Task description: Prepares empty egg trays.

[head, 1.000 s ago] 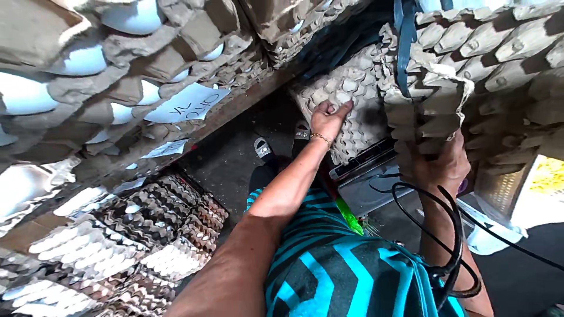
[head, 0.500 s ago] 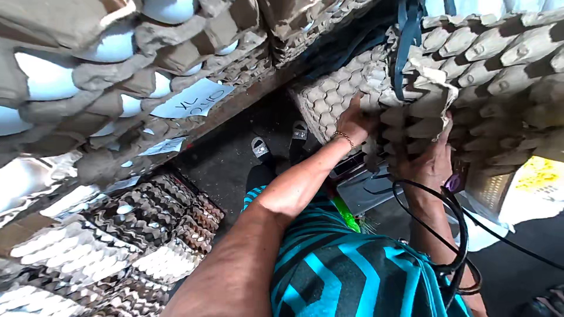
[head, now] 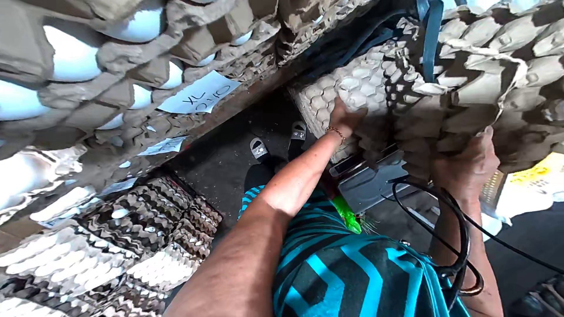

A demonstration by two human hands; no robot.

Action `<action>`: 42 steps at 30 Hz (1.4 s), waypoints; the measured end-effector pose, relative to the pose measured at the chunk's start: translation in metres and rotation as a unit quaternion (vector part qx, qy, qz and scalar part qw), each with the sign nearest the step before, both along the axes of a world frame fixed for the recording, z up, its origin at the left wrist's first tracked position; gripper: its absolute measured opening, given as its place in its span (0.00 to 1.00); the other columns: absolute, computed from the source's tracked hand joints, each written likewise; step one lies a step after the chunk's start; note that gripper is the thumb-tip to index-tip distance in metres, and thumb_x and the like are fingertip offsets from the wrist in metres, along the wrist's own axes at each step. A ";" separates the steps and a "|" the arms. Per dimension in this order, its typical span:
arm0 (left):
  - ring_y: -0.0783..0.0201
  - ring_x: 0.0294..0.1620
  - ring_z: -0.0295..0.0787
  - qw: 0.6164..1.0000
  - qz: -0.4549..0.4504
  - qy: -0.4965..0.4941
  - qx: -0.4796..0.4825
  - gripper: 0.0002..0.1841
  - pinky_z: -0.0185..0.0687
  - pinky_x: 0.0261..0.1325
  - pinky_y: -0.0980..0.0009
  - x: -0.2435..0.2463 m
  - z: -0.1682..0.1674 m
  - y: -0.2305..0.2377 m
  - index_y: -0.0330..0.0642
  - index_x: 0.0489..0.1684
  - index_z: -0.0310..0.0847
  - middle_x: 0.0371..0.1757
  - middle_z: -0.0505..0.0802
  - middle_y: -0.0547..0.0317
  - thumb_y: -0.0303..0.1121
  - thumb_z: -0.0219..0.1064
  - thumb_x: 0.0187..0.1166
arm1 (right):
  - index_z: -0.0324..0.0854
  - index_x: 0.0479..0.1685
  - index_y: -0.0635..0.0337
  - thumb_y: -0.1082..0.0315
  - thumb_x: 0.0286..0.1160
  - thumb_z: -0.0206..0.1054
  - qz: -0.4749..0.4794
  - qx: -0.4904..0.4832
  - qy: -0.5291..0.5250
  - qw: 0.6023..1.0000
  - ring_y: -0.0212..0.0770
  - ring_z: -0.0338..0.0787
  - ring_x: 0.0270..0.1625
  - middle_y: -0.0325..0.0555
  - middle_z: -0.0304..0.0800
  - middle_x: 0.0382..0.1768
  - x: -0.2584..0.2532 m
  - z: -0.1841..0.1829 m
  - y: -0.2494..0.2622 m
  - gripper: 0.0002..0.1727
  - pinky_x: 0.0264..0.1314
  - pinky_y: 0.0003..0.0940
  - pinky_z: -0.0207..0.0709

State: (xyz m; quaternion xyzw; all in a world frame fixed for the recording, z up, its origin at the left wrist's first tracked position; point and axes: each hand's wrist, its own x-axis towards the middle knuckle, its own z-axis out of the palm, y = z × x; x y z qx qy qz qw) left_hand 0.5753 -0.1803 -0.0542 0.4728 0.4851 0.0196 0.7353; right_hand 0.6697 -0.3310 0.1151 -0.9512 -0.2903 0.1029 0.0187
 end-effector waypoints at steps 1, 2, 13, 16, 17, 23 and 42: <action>0.53 0.72 0.84 1.000 0.003 -0.012 0.008 0.44 0.77 0.78 0.56 0.004 0.007 0.002 0.29 0.84 0.57 0.70 0.85 0.36 0.33 0.79 0.69 | 0.67 0.78 0.74 0.60 0.72 0.73 0.006 0.006 -0.007 1.000 0.80 0.83 0.65 0.81 0.82 0.63 -0.002 0.004 0.002 0.37 0.64 0.73 0.73; 0.52 0.70 0.85 1.000 -0.003 -0.015 0.019 0.43 0.79 0.76 0.54 0.007 0.014 0.005 0.30 0.83 0.58 0.68 0.87 0.37 0.33 0.79 0.69 | 0.67 0.78 0.75 0.61 0.73 0.73 0.006 0.008 -0.005 1.000 0.80 0.83 0.65 0.81 0.81 0.63 -0.004 0.009 0.004 0.37 0.64 0.74 0.73; 0.55 0.66 0.88 0.996 0.053 -0.032 0.058 0.40 0.83 0.72 0.55 -0.022 0.031 0.059 0.35 0.85 0.58 0.66 0.88 0.39 0.38 0.75 0.75 | 0.69 0.76 0.73 0.60 0.73 0.73 -0.003 0.005 -0.017 1.000 0.75 0.83 0.69 0.79 0.82 0.64 0.001 0.033 -0.003 0.36 0.72 0.72 0.68; 0.60 0.62 0.90 0.994 0.086 -0.052 0.053 0.33 0.86 0.69 0.59 -0.059 0.026 0.081 0.32 0.79 0.64 0.63 0.89 0.43 0.38 0.72 0.78 | 0.69 0.76 0.73 0.65 0.71 0.73 -0.008 0.015 0.007 1.000 0.76 0.82 0.68 0.78 0.82 0.64 -0.006 0.031 0.004 0.34 0.69 0.73 0.70; 0.61 0.60 0.90 0.993 0.091 -0.045 0.057 0.32 0.86 0.68 0.60 -0.072 0.032 0.087 0.31 0.77 0.66 0.61 0.90 0.45 0.39 0.71 0.78 | 0.69 0.77 0.72 0.65 0.71 0.73 -0.012 0.016 0.013 1.000 0.77 0.82 0.67 0.78 0.82 0.64 -0.010 0.029 0.006 0.34 0.67 0.74 0.71; 0.68 0.66 0.87 0.986 -0.005 -0.044 0.162 0.37 0.84 0.72 0.66 -0.151 0.100 0.101 0.35 0.83 0.62 0.68 0.87 0.49 0.36 0.74 0.75 | 0.66 0.86 0.64 0.70 0.74 0.68 -0.001 0.032 0.032 0.999 0.81 0.80 0.67 0.78 0.79 0.66 -0.035 -0.010 0.019 0.36 0.57 0.78 0.74; 0.51 0.67 0.88 0.945 -0.163 0.167 0.230 0.47 0.81 0.71 0.44 -0.350 0.168 0.083 0.45 0.88 0.60 0.68 0.88 0.42 0.44 0.83 0.66 | 0.54 0.94 0.54 0.65 0.62 0.84 0.069 -0.074 0.227 0.969 0.82 0.65 0.82 0.77 0.65 0.82 -0.115 -0.190 0.088 0.55 0.70 0.81 0.70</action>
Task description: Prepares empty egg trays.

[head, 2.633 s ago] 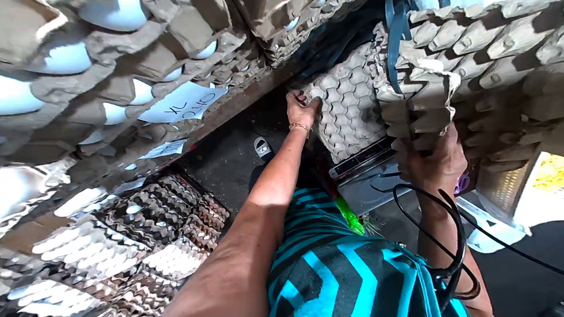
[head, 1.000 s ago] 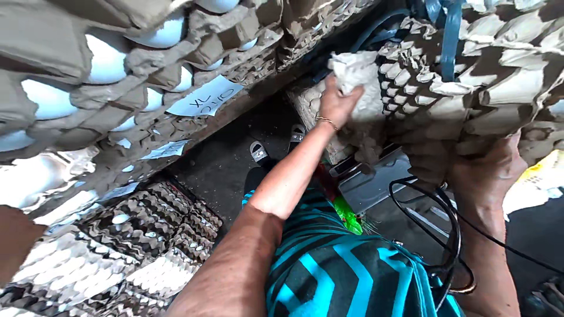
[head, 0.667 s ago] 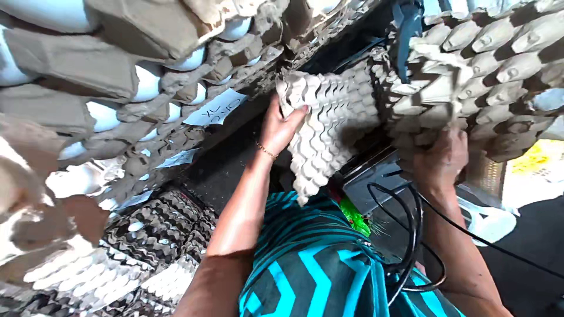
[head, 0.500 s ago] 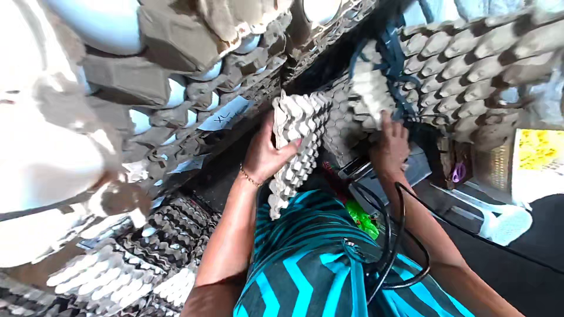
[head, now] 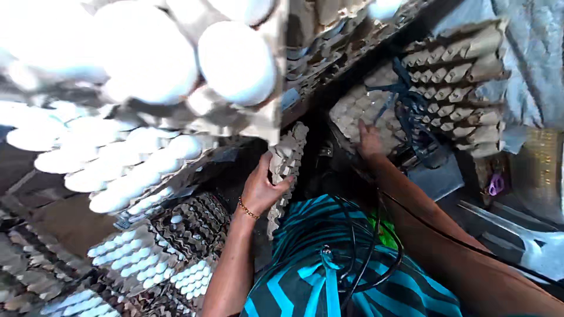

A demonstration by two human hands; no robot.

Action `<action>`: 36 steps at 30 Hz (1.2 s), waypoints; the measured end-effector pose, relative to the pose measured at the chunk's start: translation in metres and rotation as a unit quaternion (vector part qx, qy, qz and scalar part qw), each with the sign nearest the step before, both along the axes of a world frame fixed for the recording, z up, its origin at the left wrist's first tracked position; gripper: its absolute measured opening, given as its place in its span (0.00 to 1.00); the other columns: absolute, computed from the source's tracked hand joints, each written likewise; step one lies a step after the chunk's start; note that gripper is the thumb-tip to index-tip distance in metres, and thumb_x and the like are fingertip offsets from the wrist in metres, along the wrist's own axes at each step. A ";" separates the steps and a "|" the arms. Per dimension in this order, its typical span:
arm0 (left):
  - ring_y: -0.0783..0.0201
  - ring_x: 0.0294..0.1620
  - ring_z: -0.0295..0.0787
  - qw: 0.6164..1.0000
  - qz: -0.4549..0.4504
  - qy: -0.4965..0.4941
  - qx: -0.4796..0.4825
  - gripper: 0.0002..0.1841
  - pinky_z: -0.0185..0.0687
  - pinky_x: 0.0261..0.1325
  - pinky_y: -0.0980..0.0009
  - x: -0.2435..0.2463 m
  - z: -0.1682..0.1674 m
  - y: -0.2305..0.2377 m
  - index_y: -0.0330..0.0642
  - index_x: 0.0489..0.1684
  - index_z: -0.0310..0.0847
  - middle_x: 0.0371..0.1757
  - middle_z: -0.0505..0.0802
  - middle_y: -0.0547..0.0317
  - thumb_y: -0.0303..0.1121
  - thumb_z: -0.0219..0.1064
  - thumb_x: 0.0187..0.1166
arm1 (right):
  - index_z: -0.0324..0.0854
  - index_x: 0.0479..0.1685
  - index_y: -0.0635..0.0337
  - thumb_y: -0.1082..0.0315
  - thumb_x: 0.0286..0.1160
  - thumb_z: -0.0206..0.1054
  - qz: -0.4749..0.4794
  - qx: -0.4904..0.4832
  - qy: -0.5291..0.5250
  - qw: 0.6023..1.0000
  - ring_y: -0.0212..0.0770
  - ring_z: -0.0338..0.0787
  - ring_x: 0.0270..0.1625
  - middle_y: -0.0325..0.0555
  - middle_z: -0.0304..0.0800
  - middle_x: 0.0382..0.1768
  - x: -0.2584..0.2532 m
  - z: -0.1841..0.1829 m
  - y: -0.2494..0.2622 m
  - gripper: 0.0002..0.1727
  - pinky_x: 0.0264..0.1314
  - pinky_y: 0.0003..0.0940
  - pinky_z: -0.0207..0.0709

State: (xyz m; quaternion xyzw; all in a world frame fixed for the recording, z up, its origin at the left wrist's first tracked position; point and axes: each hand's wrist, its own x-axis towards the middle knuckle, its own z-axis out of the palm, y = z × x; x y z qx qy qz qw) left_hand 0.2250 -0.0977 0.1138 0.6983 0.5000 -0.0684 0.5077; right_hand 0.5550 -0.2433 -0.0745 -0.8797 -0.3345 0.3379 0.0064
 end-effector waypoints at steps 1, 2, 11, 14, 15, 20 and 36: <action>0.52 0.68 0.87 1.000 -0.001 -0.004 0.001 0.47 0.81 0.72 0.46 -0.007 0.004 0.000 0.45 0.88 0.60 0.69 0.88 0.43 0.45 0.82 0.67 | 0.53 0.94 0.53 0.65 0.63 0.84 0.001 -0.011 -0.012 1.000 0.83 0.65 0.82 0.78 0.64 0.82 0.002 0.004 -0.002 0.55 0.68 0.82 0.71; 0.53 0.68 0.87 1.000 -0.001 -0.014 0.003 0.47 0.81 0.72 0.47 -0.015 0.007 -0.001 0.45 0.88 0.60 0.69 0.88 0.43 0.46 0.82 0.67 | 0.52 0.95 0.54 0.66 0.63 0.84 0.001 -0.024 -0.018 1.000 0.84 0.64 0.82 0.79 0.62 0.82 0.002 0.008 -0.003 0.56 0.66 0.83 0.72; 0.56 0.75 0.82 0.998 0.011 -0.057 0.025 0.50 0.75 0.79 0.55 -0.061 0.049 -0.011 0.38 0.89 0.55 0.75 0.84 0.43 0.46 0.81 0.66 | 0.51 0.95 0.55 0.57 0.74 0.75 -0.005 -0.114 0.096 0.989 0.75 0.66 0.85 0.74 0.64 0.84 0.000 0.048 0.006 0.49 0.83 0.75 0.57; 0.56 0.75 0.82 0.996 0.018 -0.072 0.040 0.50 0.75 0.79 0.55 -0.076 0.058 -0.013 0.37 0.89 0.55 0.75 0.83 0.42 0.45 0.80 0.67 | 0.55 0.94 0.51 0.57 0.84 0.69 -0.128 -0.081 0.225 0.962 0.69 0.76 0.79 0.66 0.67 0.84 0.006 0.065 -0.003 0.41 0.73 0.70 0.74; 0.55 0.76 0.81 0.996 0.023 -0.074 0.045 0.51 0.75 0.80 0.54 -0.080 0.061 -0.012 0.37 0.90 0.54 0.76 0.83 0.42 0.45 0.80 0.67 | 0.53 0.95 0.48 0.56 0.85 0.67 -0.156 -0.071 0.274 0.946 0.71 0.78 0.77 0.64 0.66 0.85 0.005 0.073 -0.004 0.40 0.67 0.72 0.77; 0.57 0.79 0.79 0.992 0.064 -0.084 0.068 0.53 0.73 0.81 0.55 -0.101 0.087 -0.007 0.39 0.93 0.49 0.80 0.79 0.42 0.45 0.79 0.67 | 0.57 0.94 0.52 0.50 0.84 0.68 0.061 -0.100 0.229 0.966 0.67 0.67 0.87 0.66 0.65 0.87 -0.019 0.118 0.007 0.41 0.85 0.70 0.58; 0.46 0.77 0.79 0.905 -0.312 -0.286 0.031 0.41 0.71 0.80 0.45 0.021 0.132 0.017 0.48 0.91 0.61 0.83 0.79 0.49 0.38 0.74 0.74 | 0.68 0.60 0.98 0.66 0.96 0.40 0.090 0.300 0.381 0.870 0.56 0.91 0.47 0.90 0.81 0.48 -0.046 0.168 -0.031 0.30 0.49 0.30 0.83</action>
